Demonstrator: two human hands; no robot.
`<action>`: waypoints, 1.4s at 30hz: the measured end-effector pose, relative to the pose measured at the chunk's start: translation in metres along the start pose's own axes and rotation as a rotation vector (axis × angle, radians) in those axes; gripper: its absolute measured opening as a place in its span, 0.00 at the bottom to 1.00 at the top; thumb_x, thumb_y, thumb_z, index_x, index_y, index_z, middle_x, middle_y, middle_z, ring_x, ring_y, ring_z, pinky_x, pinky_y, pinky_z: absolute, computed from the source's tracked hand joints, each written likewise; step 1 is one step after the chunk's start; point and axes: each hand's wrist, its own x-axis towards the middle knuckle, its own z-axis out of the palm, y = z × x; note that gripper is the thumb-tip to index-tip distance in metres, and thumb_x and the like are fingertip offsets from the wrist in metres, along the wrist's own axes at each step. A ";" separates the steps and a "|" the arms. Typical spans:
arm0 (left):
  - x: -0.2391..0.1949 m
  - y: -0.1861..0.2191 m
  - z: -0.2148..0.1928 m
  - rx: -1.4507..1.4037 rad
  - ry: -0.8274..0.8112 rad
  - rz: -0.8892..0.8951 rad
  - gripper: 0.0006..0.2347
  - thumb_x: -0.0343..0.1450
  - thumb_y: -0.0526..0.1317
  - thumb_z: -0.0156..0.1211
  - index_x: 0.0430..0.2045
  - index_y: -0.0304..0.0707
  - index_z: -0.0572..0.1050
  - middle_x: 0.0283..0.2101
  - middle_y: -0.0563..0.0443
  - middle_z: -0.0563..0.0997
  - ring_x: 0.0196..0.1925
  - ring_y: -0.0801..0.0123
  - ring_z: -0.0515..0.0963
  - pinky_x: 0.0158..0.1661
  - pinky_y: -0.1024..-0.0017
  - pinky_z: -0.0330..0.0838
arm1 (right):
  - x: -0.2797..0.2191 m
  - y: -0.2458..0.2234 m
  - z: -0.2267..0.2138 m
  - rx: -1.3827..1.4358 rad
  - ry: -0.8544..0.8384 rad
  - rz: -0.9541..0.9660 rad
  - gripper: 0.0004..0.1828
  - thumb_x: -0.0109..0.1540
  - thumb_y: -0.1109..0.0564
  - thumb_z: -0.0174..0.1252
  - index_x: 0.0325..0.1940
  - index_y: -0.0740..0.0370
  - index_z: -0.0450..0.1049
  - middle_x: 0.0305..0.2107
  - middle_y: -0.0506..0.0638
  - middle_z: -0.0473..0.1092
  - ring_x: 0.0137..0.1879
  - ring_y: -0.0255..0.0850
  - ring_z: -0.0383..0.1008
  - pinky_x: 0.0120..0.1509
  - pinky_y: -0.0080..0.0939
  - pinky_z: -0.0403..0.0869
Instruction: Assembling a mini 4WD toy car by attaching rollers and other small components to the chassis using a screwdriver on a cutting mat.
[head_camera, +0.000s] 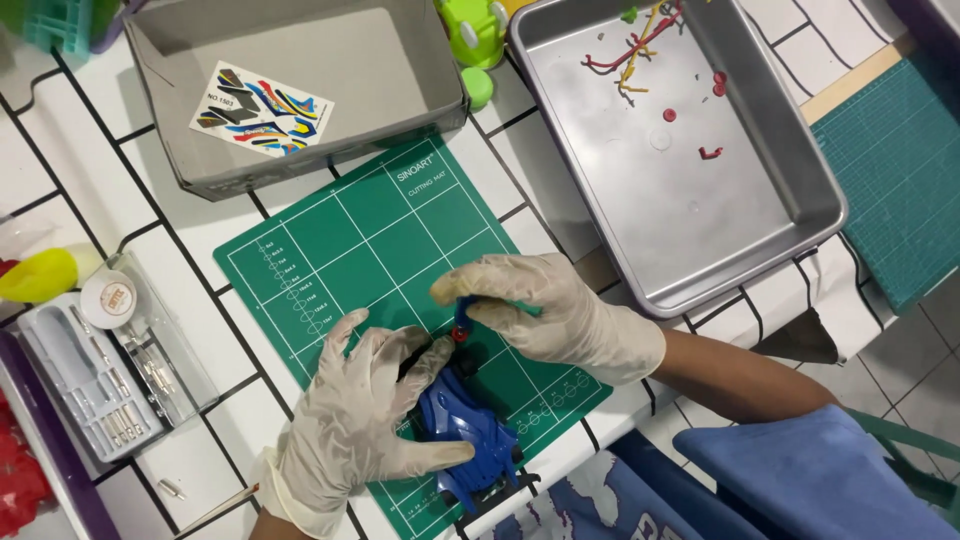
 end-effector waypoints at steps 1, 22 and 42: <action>0.001 0.000 -0.001 0.003 0.002 0.005 0.46 0.61 0.82 0.42 0.59 0.45 0.76 0.48 0.48 0.76 0.56 0.60 0.71 0.71 0.47 0.47 | -0.001 0.002 0.003 -0.004 0.003 -0.004 0.22 0.67 0.76 0.53 0.64 0.65 0.66 0.51 0.61 0.76 0.54 0.52 0.84 0.62 0.47 0.87; -0.001 0.000 -0.003 0.184 0.116 -0.065 0.42 0.64 0.76 0.48 0.64 0.44 0.70 0.56 0.51 0.79 0.53 0.66 0.78 0.70 0.55 0.52 | -0.024 -0.010 -0.187 -0.906 0.164 0.772 0.20 0.63 0.69 0.67 0.59 0.67 0.73 0.23 0.50 0.69 0.26 0.38 0.67 0.42 0.33 0.78; -0.005 -0.011 -0.004 0.180 0.203 -0.255 0.39 0.61 0.76 0.51 0.57 0.49 0.77 0.56 0.55 0.81 0.54 0.63 0.80 0.72 0.58 0.56 | -0.029 0.067 -0.302 -1.112 0.106 1.272 0.12 0.62 0.55 0.62 0.48 0.52 0.84 0.36 0.48 0.80 0.40 0.46 0.81 0.56 0.41 0.78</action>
